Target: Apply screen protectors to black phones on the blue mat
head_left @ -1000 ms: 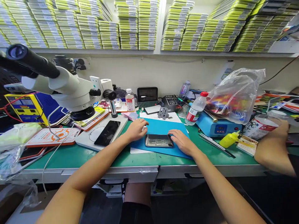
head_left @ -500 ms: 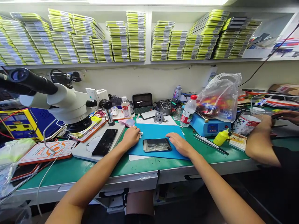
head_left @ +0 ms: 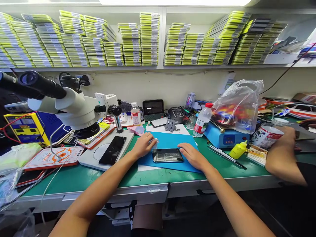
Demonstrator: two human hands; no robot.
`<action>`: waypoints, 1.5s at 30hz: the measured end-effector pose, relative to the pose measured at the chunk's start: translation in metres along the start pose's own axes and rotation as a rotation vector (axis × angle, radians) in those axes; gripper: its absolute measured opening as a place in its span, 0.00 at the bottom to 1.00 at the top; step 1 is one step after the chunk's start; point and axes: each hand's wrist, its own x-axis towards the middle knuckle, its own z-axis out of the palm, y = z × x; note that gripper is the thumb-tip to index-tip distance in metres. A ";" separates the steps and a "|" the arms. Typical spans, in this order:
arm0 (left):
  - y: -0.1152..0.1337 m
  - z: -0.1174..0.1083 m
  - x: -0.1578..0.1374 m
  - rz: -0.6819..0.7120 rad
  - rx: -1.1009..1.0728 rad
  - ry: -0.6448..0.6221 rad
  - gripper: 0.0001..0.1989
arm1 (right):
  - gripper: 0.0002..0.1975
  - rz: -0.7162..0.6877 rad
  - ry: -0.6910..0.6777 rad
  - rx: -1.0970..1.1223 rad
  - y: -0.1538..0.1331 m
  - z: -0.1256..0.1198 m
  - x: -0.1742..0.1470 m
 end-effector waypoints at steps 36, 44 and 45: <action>0.056 -0.014 -0.090 -0.030 0.199 -0.281 0.22 | 0.28 -0.048 0.008 0.073 0.012 0.002 -0.002; 0.069 -0.010 -0.060 -0.021 0.298 -0.273 0.19 | 0.31 -0.063 0.025 0.113 0.014 0.003 -0.001; 0.071 -0.007 -0.055 -0.019 0.296 -0.277 0.18 | 0.31 -0.055 0.041 0.141 0.016 0.002 0.000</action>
